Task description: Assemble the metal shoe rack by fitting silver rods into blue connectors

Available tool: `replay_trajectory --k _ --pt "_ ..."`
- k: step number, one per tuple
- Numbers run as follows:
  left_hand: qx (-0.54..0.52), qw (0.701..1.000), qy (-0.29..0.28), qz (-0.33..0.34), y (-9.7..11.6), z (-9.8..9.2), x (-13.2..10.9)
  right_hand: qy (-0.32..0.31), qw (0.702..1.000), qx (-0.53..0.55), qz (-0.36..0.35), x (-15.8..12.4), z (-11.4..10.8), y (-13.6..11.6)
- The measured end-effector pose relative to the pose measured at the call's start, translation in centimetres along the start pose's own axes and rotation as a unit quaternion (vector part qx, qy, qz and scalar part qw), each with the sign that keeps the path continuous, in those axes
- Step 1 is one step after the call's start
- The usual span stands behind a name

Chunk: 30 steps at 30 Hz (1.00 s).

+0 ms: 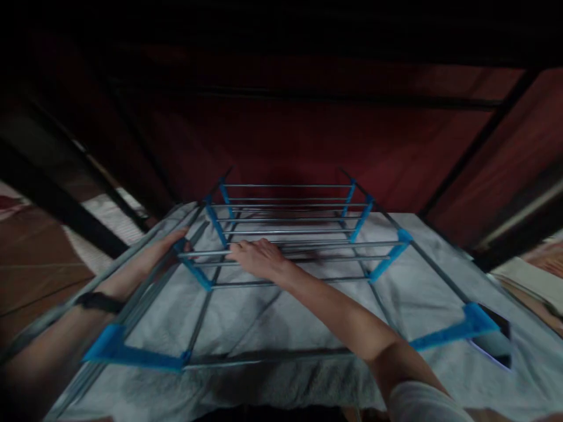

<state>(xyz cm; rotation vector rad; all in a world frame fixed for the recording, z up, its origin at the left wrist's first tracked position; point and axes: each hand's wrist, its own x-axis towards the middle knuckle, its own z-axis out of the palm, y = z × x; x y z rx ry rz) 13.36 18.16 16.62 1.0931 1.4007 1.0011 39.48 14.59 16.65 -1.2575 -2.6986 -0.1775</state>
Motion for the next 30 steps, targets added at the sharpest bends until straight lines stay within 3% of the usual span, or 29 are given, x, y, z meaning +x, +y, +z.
replay_trajectory --k 8,24,30 --pt "0.013 0.999 -0.016 -0.038 -0.12 0.11 0.30 -0.031 0.999 -0.019 0.027 0.12 -0.22 -0.09" --pt "-0.015 0.999 0.040 0.000 -0.45 0.77 0.19 -0.026 0.999 -0.023 0.037 0.47 -0.45 -0.02" --pt "0.045 0.999 0.031 -0.003 -0.47 0.93 0.39 -0.024 0.999 -0.019 0.030 0.46 -0.10 0.48"
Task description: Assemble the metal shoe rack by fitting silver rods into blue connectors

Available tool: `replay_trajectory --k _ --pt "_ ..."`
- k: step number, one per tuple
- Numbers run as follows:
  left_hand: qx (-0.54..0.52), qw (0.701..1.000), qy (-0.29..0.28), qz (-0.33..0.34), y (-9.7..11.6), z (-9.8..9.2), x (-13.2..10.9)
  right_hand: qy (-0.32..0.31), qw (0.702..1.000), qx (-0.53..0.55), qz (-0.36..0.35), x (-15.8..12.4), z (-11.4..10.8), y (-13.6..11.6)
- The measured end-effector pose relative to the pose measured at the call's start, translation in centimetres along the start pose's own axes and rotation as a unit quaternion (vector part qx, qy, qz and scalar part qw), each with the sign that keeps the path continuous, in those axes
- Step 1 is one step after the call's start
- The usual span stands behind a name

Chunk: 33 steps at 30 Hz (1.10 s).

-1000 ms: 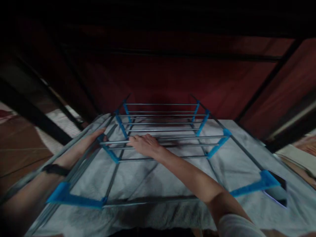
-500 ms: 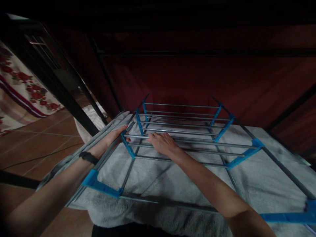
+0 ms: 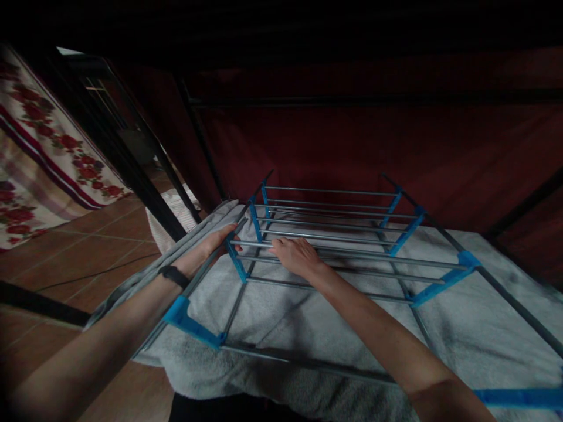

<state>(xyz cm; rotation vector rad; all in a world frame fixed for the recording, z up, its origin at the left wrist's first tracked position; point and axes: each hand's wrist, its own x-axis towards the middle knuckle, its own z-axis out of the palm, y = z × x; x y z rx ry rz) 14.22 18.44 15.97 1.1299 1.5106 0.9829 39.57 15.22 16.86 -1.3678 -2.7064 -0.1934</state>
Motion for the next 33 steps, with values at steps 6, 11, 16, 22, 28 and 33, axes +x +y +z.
replay_trajectory --k 6,11,16,22,28,33 --pt "0.000 1.000 0.003 -0.029 0.19 0.33 0.12 -0.007 1.000 0.002 -0.009 -0.26 -0.25 0.20" --pt "-0.003 1.000 0.005 -0.012 0.12 0.22 0.24 -0.004 1.000 0.009 0.002 -0.33 -0.26 0.06" --pt "0.000 0.999 0.011 -0.030 0.23 0.18 0.32 0.000 1.000 0.014 0.003 -0.23 -0.14 0.06" --pt "-0.030 0.999 0.021 -0.006 0.00 0.45 0.06 -0.010 1.000 0.025 0.012 -0.02 -0.37 0.32" --pt "-0.028 0.999 0.005 -0.018 0.19 0.46 0.13 -0.004 1.000 0.014 -0.005 -0.12 -0.37 0.51" --pt "-0.022 1.000 0.004 -0.021 0.29 0.44 0.12 0.006 1.000 0.002 -0.017 -0.27 0.02 0.54"
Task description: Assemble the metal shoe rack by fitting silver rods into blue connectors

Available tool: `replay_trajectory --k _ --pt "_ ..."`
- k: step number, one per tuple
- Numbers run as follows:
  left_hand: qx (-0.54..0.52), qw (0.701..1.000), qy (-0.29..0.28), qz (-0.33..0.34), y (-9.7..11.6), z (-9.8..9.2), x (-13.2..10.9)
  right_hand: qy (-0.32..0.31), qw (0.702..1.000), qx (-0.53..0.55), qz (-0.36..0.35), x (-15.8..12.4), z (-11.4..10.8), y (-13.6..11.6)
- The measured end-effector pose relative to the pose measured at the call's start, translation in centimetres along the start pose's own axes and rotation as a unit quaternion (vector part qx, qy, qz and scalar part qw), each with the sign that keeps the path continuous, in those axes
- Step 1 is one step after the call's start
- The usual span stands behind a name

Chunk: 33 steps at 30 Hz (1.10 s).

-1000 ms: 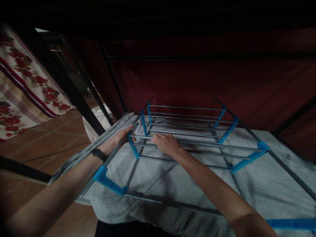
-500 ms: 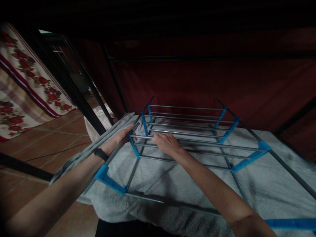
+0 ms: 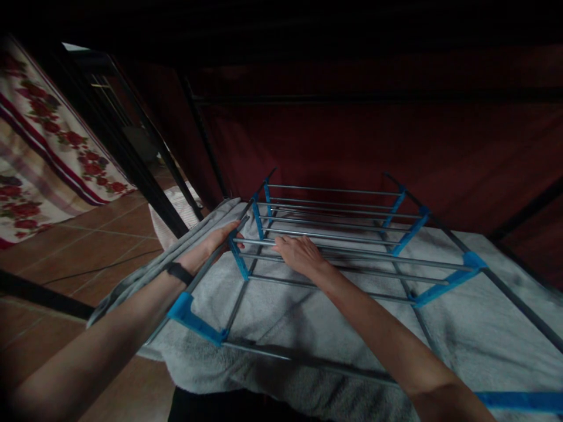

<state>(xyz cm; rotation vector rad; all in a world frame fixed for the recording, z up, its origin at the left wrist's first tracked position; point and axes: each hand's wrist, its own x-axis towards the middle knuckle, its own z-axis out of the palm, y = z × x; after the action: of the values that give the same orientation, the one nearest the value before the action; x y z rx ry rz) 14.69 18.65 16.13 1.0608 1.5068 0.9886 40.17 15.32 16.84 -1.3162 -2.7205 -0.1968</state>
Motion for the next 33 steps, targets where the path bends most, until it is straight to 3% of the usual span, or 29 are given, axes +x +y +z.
replay_trajectory --k 7,33 --pt "0.035 0.999 -0.001 -0.004 -0.05 -0.14 -0.12 0.007 1.000 -0.001 0.000 -0.03 -0.12 -0.06" --pt "0.006 1.000 0.009 0.000 -0.05 0.17 -0.05 -0.009 1.000 0.015 0.015 0.18 -0.27 -0.37"
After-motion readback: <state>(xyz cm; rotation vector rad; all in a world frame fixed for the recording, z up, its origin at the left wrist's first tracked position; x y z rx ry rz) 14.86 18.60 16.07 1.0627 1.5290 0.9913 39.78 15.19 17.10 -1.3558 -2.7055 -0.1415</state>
